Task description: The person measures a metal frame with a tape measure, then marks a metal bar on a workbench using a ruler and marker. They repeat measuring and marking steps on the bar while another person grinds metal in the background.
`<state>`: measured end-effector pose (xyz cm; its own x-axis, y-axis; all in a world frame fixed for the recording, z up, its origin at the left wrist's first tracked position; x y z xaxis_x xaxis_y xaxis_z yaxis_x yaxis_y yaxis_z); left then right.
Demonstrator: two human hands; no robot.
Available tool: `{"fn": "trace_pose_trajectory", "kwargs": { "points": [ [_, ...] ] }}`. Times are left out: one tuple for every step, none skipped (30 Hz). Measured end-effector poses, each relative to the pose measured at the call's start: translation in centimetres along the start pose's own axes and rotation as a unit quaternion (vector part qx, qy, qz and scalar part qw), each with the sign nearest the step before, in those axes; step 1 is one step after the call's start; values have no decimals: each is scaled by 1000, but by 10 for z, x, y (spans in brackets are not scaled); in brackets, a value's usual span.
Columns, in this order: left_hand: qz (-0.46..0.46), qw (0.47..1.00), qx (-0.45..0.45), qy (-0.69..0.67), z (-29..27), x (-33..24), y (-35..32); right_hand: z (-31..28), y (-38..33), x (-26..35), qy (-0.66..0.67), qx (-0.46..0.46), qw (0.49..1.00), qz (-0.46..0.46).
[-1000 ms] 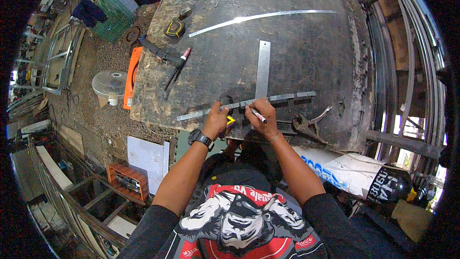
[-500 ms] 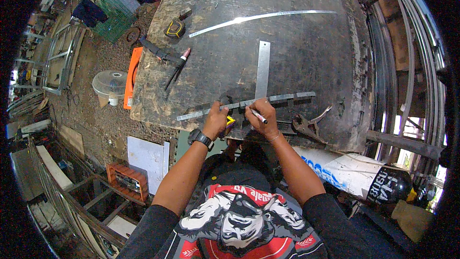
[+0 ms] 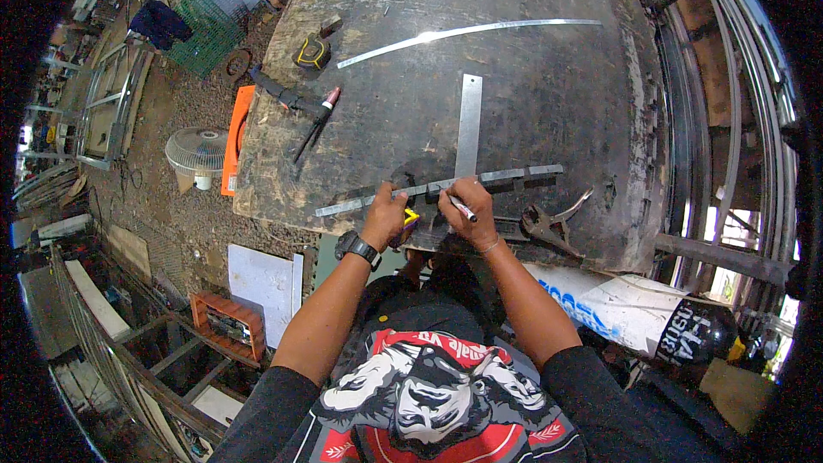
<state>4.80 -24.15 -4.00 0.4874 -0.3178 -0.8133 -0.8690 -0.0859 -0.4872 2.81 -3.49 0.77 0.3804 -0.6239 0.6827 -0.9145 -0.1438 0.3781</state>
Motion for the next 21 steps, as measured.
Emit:
{"fn": "trace_pose_trajectory", "kwargs": {
  "points": [
    [7,1000,-3,8,0,0,0,0,0,0,5,0,1000,-2],
    [13,1000,-6,16,0,-1,0,0,1,0,6,-1,1000,-3],
    [9,1000,-9,20,-1,-2,0,0,1,0,3,-3,1000,-3],
    [10,1000,-4,18,-1,-3,-1,0,0,0,7,-2,1000,-3],
    [0,1000,0,11,-1,-4,-1,0,0,-1,7,0,1000,-3],
    [-12,1000,1,-2,-1,-4,-1,0,-1,-2,2,5,1000,2],
    [-13,1000,6,-2,-1,-5,-2,-1,-2,-3,16,4,1000,13],
    [-18,1000,9,-8,-1,-6,-2,-1,-3,-4,24,7,999,28],
    [-22,1000,11,-13,-2,-7,-3,-1,-4,-4,28,5,999,39],
    [-20,1000,9,-10,-2,-7,-3,-1,-5,-5,35,11,998,42],
    [-18,1000,7,-7,-2,-8,-4,-1,-6,-5,36,12,998,42],
    [-16,1000,6,-3,-2,-8,-4,-1,-6,-5,38,12,998,44],
    [-15,1000,4,-3,-1,-8,-4,0,-6,-5,38,10,999,37],
    [-13,1000,2,-2,-1,-8,-4,0,-6,-5,38,8,999,32],
    [-21,1000,-1,-8,-1,-7,-4,0,-6,-4,39,5,999,25],
    [-10,1000,-3,4,-1,-7,-4,0,-6,-4,36,5,999,24],
    [-9,1000,-7,9,-1,-8,-4,0,-6,-3,32,6,999,21],
    [-11,1000,-12,13,-1,-7,-4,0,-6,-3,25,3,1000,18],
    [-9,1000,-10,16,-1,-8,-4,0,-5,-2,25,8,1000,17],
    [-11,1000,-9,17,-1,-8,-4,0,-5,-1,21,10,1000,18],
    [-12,1000,-8,18,-1,-8,-4,0,-5,0,12,11,1000,18]
  ]
}}
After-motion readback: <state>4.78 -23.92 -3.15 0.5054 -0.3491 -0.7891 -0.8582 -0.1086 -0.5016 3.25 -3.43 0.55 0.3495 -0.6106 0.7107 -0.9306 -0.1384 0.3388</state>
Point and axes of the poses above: each hand's wrist, its own y-axis towards the middle knuckle, its own z-axis out of the palm, x = y × z, the point moved 2 cm from there along y, towards the middle knuckle, and after that the axes turned 8 degrees about -y, right-handed, at the moved point
